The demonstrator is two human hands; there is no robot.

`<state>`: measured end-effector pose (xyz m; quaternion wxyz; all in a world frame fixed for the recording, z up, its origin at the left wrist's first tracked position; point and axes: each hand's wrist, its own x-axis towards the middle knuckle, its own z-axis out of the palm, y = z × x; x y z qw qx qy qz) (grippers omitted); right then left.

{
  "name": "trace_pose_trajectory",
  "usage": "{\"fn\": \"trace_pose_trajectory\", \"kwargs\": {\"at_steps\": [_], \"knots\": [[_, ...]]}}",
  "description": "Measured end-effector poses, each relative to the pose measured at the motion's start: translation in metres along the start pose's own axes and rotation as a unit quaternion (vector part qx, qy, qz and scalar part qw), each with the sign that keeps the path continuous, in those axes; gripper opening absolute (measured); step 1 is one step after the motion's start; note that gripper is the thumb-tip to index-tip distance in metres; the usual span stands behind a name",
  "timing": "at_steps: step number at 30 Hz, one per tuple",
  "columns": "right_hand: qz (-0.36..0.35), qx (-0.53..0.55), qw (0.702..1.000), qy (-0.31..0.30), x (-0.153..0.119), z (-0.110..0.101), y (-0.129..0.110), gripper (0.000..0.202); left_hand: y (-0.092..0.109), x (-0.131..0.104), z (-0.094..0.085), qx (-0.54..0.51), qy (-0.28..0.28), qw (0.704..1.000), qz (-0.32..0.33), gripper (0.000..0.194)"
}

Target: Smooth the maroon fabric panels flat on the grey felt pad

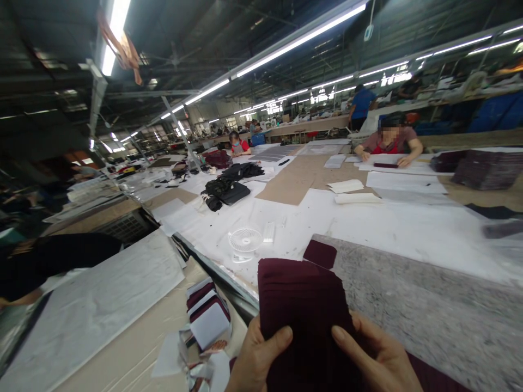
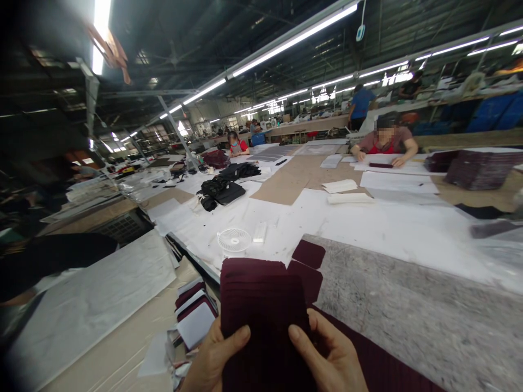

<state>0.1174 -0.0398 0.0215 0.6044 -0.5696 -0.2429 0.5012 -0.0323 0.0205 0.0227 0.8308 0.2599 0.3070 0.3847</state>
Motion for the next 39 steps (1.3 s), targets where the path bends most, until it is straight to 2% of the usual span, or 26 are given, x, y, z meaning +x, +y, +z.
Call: {"fn": "trace_pose_trajectory", "kwargs": {"at_steps": [5, 7, 12, 16, 18, 20, 23, 25, 30, 35, 39], "knots": [[0.032, 0.031, 0.999, -0.023, 0.004, -0.001, 0.006, 0.029, -0.001, 0.002, -0.001, -0.024, 0.013, 1.0, -0.014, 0.046], [0.015, 0.04, 0.999, -0.024, 0.006, -0.002, 0.007, 0.027, 0.0, 0.003, -0.001, -0.025, 0.001, 1.0, -0.012, 0.044], [-0.053, 0.061, 0.997, -0.018, 0.008, -0.004, 0.003, 0.059, 0.0, 0.002, -0.003, -0.017, -0.013, 1.0, -0.016, 0.044], [-0.076, 0.002, 0.996, -0.052, 0.013, -0.009, -0.007, 0.055, 0.001, 0.001, -0.003, -0.013, -0.023, 0.999, -0.03, 0.041], [-0.088, -0.01, 0.994, -0.057, 0.015, -0.012, -0.011, 0.059, 0.002, 0.001, -0.003, -0.009, -0.029, 0.999, -0.028, 0.038], [-0.123, -0.045, 0.991, -0.04, 0.018, -0.014, -0.014, 0.058, 0.003, 0.0, -0.003, -0.005, -0.029, 0.999, -0.025, 0.036], [-0.163, -0.126, 0.978, -0.013, 0.022, -0.017, -0.016, 0.045, 0.004, -0.001, -0.003, -0.004, -0.029, 0.999, -0.028, 0.033], [-0.139, -0.124, 0.982, -0.033, 0.023, -0.018, -0.015, 0.041, 0.005, -0.002, -0.003, -0.003, -0.028, 0.999, -0.031, 0.033], [-0.037, -0.008, 0.993, -0.11, 0.016, -0.014, -0.006, 0.045, 0.004, -0.001, -0.003, -0.01, -0.016, 1.0, -0.011, 0.026], [0.036, 0.025, 0.995, -0.091, 0.006, -0.006, 0.006, 0.039, 0.003, 0.003, -0.003, -0.025, -0.043, 0.999, -0.007, 0.024], [0.05, 0.025, 0.994, -0.093, 0.01, -0.007, 0.01, 0.04, 0.003, 0.004, -0.002, -0.019, -0.056, 0.998, 0.003, 0.031]]}}
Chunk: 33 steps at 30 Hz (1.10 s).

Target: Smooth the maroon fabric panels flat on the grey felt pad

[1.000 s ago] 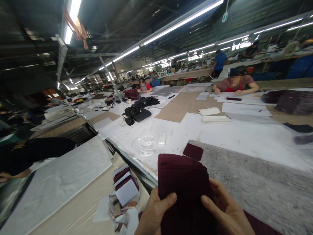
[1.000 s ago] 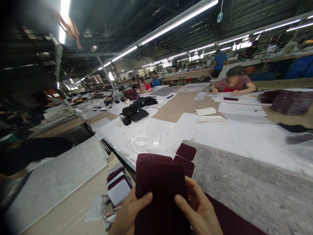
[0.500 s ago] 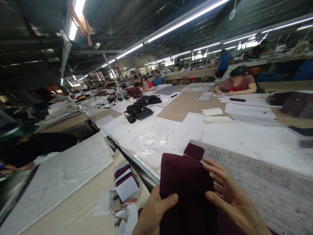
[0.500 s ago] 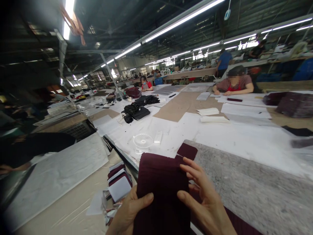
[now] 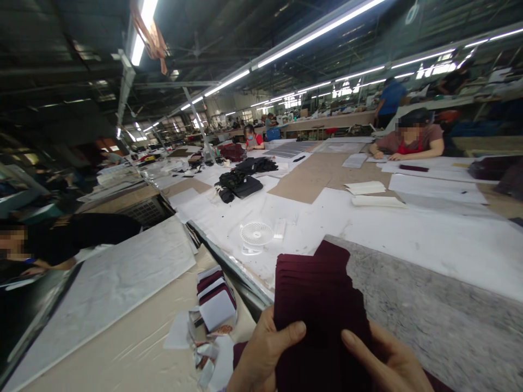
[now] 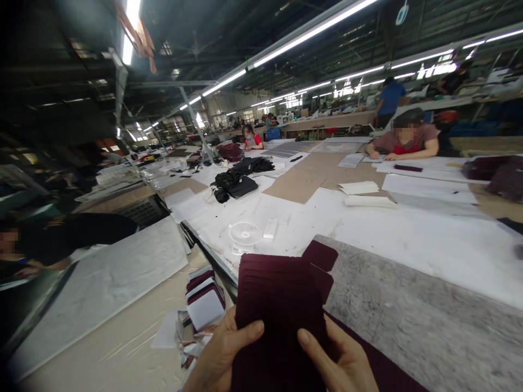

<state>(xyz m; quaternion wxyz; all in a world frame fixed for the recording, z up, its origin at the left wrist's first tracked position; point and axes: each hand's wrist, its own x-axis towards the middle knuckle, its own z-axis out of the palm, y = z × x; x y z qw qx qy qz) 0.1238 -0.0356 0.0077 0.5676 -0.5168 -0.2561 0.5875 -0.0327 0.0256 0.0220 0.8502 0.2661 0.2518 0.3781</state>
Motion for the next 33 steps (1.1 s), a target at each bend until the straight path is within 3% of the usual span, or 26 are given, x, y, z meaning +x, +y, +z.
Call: {"fn": "trace_pose_trajectory", "kwargs": {"at_steps": [4, 8, 15, 18, 21, 23, 26, 30, 33], "knots": [[-0.003, -0.003, 0.999, -0.054, 0.006, -0.008, 0.004, 0.041, -0.001, 0.001, 0.0, 0.007, -0.004, 1.0, 0.008, 0.032], [-0.006, -0.006, 0.998, -0.062, 0.007, -0.011, 0.008, 0.038, -0.002, 0.001, -0.001, -0.004, -0.008, 1.0, 0.012, 0.032], [-0.025, -0.049, 0.999, 0.0, 0.016, -0.01, 0.015, 0.034, -0.007, 0.007, -0.003, -0.008, 0.042, 0.999, -0.003, 0.028], [-0.051, 0.008, 0.998, 0.037, 0.027, -0.013, 0.023, 0.042, -0.01, 0.013, -0.01, 0.006, 0.078, 0.997, -0.011, 0.032], [-0.038, 0.115, 0.992, -0.018, 0.035, -0.014, 0.033, 0.054, -0.016, 0.019, -0.019, 0.024, 0.127, 0.992, -0.01, 0.038], [-0.001, 0.15, 0.987, -0.055, 0.039, -0.014, 0.04, 0.045, -0.023, 0.025, -0.025, 0.032, 0.143, 0.989, -0.015, 0.04], [0.02, 0.139, 0.99, -0.023, 0.048, -0.02, 0.052, 0.032, -0.04, 0.036, -0.031, 0.031, 0.144, 0.989, -0.02, 0.044], [0.019, 0.025, 0.997, 0.066, 0.059, -0.061, 0.058, 0.035, -0.075, 0.058, -0.053, 0.064, 0.103, 0.993, 0.009, 0.047], [0.024, -0.096, 0.981, 0.168, 0.059, -0.118, 0.05, 0.038, -0.101, 0.08, -0.089, 0.229, 0.117, 0.966, 0.017, 0.039]]}}
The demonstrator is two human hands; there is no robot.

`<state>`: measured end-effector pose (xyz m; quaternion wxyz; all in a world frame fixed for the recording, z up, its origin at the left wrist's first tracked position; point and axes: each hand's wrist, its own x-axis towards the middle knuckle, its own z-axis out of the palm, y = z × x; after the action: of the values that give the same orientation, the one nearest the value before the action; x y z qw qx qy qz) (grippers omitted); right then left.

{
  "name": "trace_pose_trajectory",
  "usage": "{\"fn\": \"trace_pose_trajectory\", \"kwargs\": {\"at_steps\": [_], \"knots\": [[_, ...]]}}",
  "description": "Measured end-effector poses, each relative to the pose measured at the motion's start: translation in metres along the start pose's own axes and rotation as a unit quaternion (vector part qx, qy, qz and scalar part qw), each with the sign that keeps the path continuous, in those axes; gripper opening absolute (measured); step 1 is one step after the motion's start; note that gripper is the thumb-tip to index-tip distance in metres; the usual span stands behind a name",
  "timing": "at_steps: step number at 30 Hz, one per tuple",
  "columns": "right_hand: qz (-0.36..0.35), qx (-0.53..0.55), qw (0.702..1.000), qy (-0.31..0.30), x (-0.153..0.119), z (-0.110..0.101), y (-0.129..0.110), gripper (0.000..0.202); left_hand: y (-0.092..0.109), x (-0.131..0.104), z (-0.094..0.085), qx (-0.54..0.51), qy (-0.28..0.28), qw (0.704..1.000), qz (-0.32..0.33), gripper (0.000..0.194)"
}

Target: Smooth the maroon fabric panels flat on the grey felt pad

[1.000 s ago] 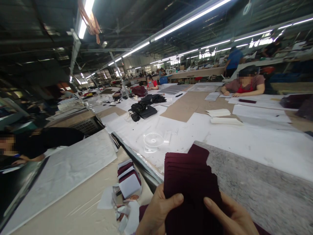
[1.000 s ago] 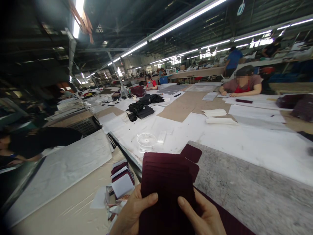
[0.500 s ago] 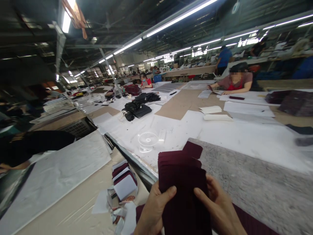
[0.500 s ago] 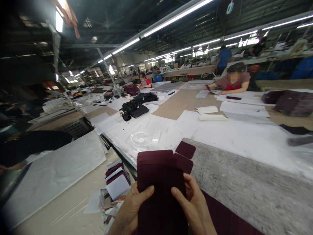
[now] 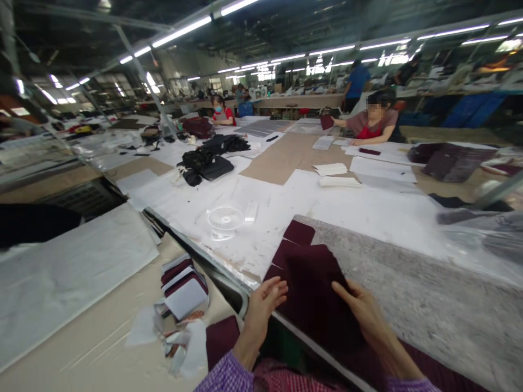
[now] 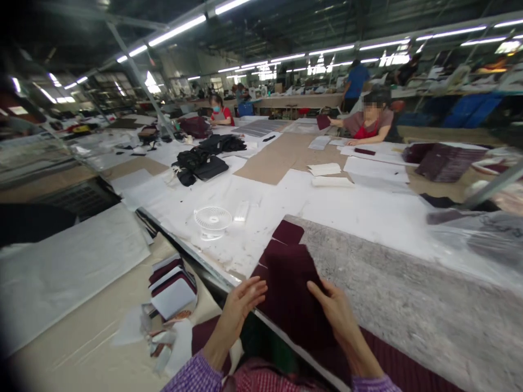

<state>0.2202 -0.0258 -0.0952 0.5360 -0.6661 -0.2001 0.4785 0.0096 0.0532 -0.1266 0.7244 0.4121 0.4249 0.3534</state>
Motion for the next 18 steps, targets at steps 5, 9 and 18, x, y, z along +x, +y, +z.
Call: {"fn": "trace_pose_trajectory", "kwargs": {"at_steps": [5, 9, 18], "knots": [[0.076, -0.188, 0.978, 0.054, 0.03, -0.081, -0.004, 0.043, -0.052, 0.053, -0.021, 0.237, 0.073, 0.965, 0.084, 0.024], [0.087, -0.258, 0.962, -0.024, 0.053, -0.087, -0.01, 0.045, -0.072, 0.086, -0.011, 0.347, 0.065, 0.922, 0.162, 0.025], [0.091, -0.262, 0.914, -0.296, 0.117, -0.008, -0.033, 0.036, -0.101, 0.093, -0.003, 0.518, 0.031, 0.82, 0.241, 0.039]]}}
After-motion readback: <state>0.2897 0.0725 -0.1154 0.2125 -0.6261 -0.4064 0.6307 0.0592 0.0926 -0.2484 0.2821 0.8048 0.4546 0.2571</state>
